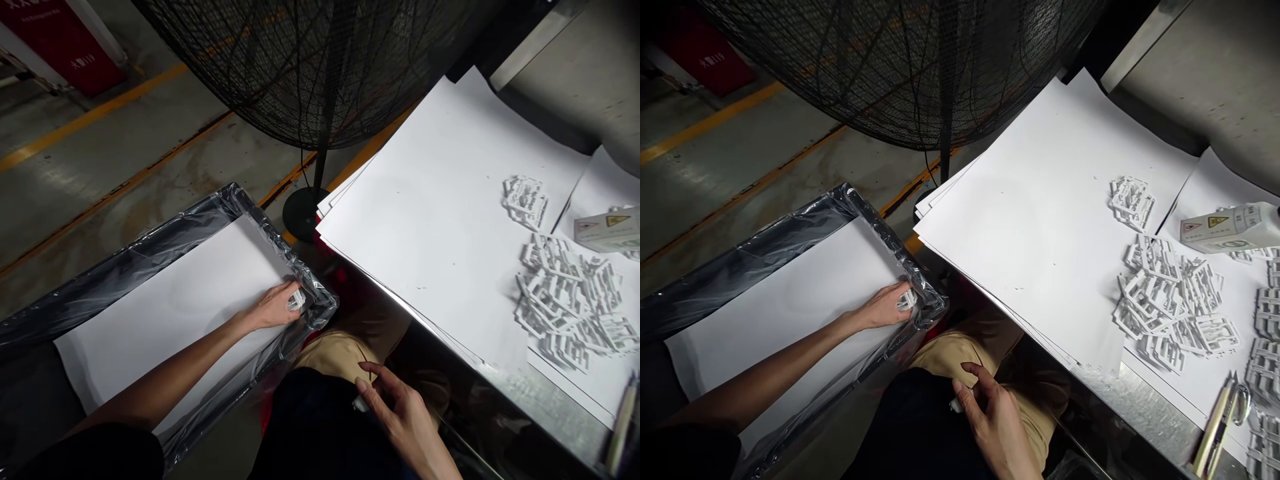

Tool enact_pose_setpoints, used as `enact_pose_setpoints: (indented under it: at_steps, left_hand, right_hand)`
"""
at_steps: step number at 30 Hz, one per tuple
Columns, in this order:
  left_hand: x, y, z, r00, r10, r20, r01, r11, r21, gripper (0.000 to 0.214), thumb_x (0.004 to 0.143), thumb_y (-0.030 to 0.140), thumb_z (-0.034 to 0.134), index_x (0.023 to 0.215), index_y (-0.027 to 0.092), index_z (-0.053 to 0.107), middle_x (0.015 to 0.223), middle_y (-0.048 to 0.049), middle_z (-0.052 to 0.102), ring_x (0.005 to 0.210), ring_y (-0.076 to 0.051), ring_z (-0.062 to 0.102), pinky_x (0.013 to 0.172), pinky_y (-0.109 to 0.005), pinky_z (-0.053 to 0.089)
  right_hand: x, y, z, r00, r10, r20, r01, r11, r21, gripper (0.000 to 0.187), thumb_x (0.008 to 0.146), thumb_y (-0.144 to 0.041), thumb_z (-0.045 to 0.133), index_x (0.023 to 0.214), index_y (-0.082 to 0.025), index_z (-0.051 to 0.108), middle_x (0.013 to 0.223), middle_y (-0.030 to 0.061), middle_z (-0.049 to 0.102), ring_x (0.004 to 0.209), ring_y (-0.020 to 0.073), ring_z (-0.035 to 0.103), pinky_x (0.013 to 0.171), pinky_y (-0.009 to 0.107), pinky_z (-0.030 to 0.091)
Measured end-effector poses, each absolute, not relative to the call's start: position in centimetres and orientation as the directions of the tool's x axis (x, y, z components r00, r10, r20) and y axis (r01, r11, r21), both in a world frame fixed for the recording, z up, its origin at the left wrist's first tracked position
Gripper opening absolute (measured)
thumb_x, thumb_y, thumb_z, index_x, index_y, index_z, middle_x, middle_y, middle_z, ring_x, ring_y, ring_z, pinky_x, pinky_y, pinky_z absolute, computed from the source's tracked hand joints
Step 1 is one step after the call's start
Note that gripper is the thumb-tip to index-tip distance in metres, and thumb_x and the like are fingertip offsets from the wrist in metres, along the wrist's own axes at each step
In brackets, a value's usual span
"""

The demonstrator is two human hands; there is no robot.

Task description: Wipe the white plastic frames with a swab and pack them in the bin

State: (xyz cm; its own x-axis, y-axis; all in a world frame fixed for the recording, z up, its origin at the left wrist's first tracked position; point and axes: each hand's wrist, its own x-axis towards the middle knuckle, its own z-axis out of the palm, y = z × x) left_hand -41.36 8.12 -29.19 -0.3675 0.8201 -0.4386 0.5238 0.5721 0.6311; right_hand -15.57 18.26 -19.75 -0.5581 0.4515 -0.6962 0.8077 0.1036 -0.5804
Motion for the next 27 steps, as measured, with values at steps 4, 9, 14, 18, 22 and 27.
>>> enact_pose_setpoints:
  at_steps: [4,9,14,18,22,27]
  left_hand:
    - [-41.4,7.8,-29.1,-0.523,0.706,-0.478,0.393,0.697,0.6,0.039,0.076,0.036,0.056,0.111,0.021,0.049,0.096,-0.0027,0.064,0.084,-0.02,0.061,0.072,-0.029,0.047]
    - [-40.9,8.3,-29.6,-0.673,0.481,-0.562,0.208,0.852,0.481,0.048,0.079,0.05,0.053,0.108,0.013,0.05,0.086,-0.0074,0.065,0.076,-0.021,0.062,0.066,-0.033,0.049]
    - [-39.8,9.8,-30.2,-0.765,0.385,-0.516,0.165,0.892,0.421,0.044,0.086,0.044,0.049,0.117,0.014,0.048,0.101,-0.0098,0.059,0.087,-0.022,0.059,0.076,-0.041,0.048]
    - [-38.8,10.2,-30.5,-0.816,0.338,-0.469,0.146,0.906,0.397,0.042,0.087,0.042,0.049,0.12,0.016,0.047,0.109,-0.0106,0.056,0.095,-0.023,0.056,0.081,-0.043,0.046]
    - [-38.2,10.1,-30.6,-0.852,0.285,-0.44,0.104,0.914,0.391,0.042,0.089,0.041,0.047,0.123,0.017,0.045,0.113,-0.0109,0.054,0.094,-0.023,0.056,0.08,-0.043,0.047]
    - [-38.8,9.6,-31.0,-0.865,0.258,-0.431,0.057,0.902,0.427,0.038,0.088,0.038,0.05,0.119,0.017,0.049,0.11,-0.0099,0.056,0.096,-0.023,0.056,0.082,-0.044,0.046]
  right_hand:
    - [-15.5,18.2,-19.8,-0.544,0.446,-0.711,0.818,0.09,-0.569,0.054,0.083,-0.057,0.043,0.114,-0.015,0.057,0.064,0.0004,0.055,0.059,0.0158,0.051,0.057,0.025,0.04]
    - [-15.6,18.1,-19.8,-0.554,0.442,-0.706,0.81,0.091,-0.579,0.052,0.083,-0.057,0.044,0.114,-0.016,0.057,0.062,-0.0006,0.054,0.058,0.0154,0.05,0.056,0.025,0.039]
    - [-15.2,18.5,-19.8,-0.561,0.463,-0.686,0.793,0.065,-0.605,0.052,0.083,-0.055,0.047,0.113,-0.015,0.058,0.062,0.0003,0.056,0.058,0.0155,0.052,0.055,0.024,0.039]
    - [-14.9,18.7,-19.8,-0.553,0.456,-0.698,0.8,0.054,-0.598,0.053,0.083,-0.056,0.046,0.112,-0.014,0.058,0.061,-0.0002,0.055,0.057,0.015,0.051,0.054,0.023,0.038]
    - [-14.8,18.8,-19.8,-0.553,0.447,-0.703,0.801,0.052,-0.597,0.053,0.082,-0.057,0.046,0.112,-0.015,0.058,0.062,-0.0001,0.055,0.057,0.0152,0.051,0.054,0.024,0.038]
    - [-14.7,18.9,-19.9,-0.554,0.439,-0.708,0.8,0.044,-0.598,0.054,0.082,-0.058,0.045,0.113,-0.015,0.057,0.062,-0.0001,0.055,0.058,0.0151,0.05,0.055,0.024,0.038]
